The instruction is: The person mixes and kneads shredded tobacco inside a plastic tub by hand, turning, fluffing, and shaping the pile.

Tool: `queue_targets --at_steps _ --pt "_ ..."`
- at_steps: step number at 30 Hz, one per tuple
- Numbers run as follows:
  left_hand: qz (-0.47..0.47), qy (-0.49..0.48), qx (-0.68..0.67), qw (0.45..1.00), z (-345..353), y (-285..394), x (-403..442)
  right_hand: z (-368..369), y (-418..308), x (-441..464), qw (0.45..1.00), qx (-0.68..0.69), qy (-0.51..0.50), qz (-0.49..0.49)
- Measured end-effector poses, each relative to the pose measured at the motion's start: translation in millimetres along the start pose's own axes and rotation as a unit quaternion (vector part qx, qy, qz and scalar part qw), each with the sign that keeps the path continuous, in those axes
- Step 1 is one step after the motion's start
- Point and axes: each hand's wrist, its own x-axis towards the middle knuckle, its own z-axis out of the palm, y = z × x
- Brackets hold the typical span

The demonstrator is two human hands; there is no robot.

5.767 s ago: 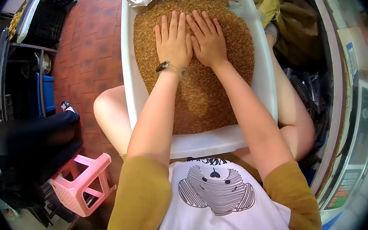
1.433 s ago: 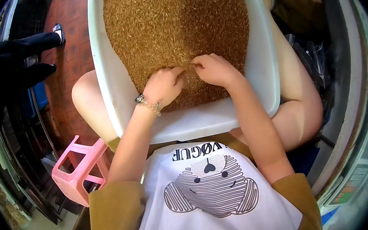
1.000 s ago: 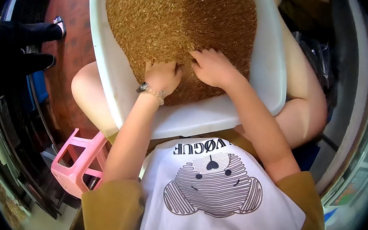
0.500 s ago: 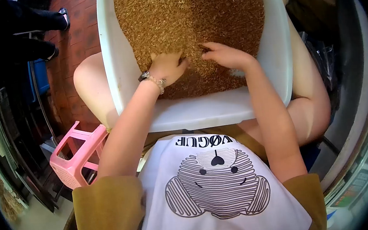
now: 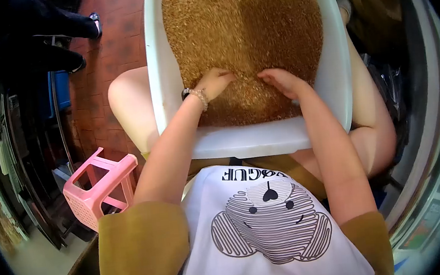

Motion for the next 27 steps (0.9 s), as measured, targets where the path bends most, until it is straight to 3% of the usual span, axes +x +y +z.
queue_targets --at_steps 4,7,8,9,10,13,19,21,24,26,27 --pt "-0.041 -0.043 -0.097 0.994 3.8 -17.1 11.6 -1.6 4.2 4.2 0.994 0.033 -0.083 0.06" --pt "-0.073 -0.13 -0.172 0.974 -3.9 -8.4 6.1 14.8 -12.6 -18.7 0.994 0.015 0.01 0.105" --pt "-0.092 -0.146 -0.2 0.964 -3.5 -6.7 0.5 8.6 -16.0 -22.4 0.992 0.029 -0.083 0.091" --pt "-0.112 -0.164 -0.228 0.953 -5.7 3.0 -9.6 10.7 -19.4 -26.2 0.992 0.026 -0.08 0.097" --pt "-0.16 -0.209 -0.203 0.943 -12.0 14.9 -17.1 13.6 -21.3 -30.6 0.991 0.023 -0.078 0.103" --pt "-0.177 -0.23 -0.178 0.94 -6.3 2.8 -9.3 2.8 5.0 2.2 0.987 0.031 -0.088 0.131" --pt "-0.259 -0.152 -0.16 0.94 6.3 0.4 -12.3 15.3 -7.2 -15.3 0.983 -0.043 -0.076 0.162" --pt "-0.25 -0.162 -0.133 0.945 6.5 3.5 -16.6 10.3 10.1 6.7 0.98 -0.097 -0.025 0.174" --pt "-0.229 -0.206 -0.124 0.943 12.7 -26.1 2.1 5.1 19.5 17.0 0.968 -0.084 -0.135 0.193" --pt "-0.202 -0.271 -0.13 0.932 25.6 -64.4 30.6 8.5 13.3 9.6 0.969 -0.104 -0.103 0.197" --pt "-0.209 -0.244 -0.11 0.941 21.3 -48.0 18.7 11.2 8.5 3.6 0.969 -0.114 -0.088 0.2"
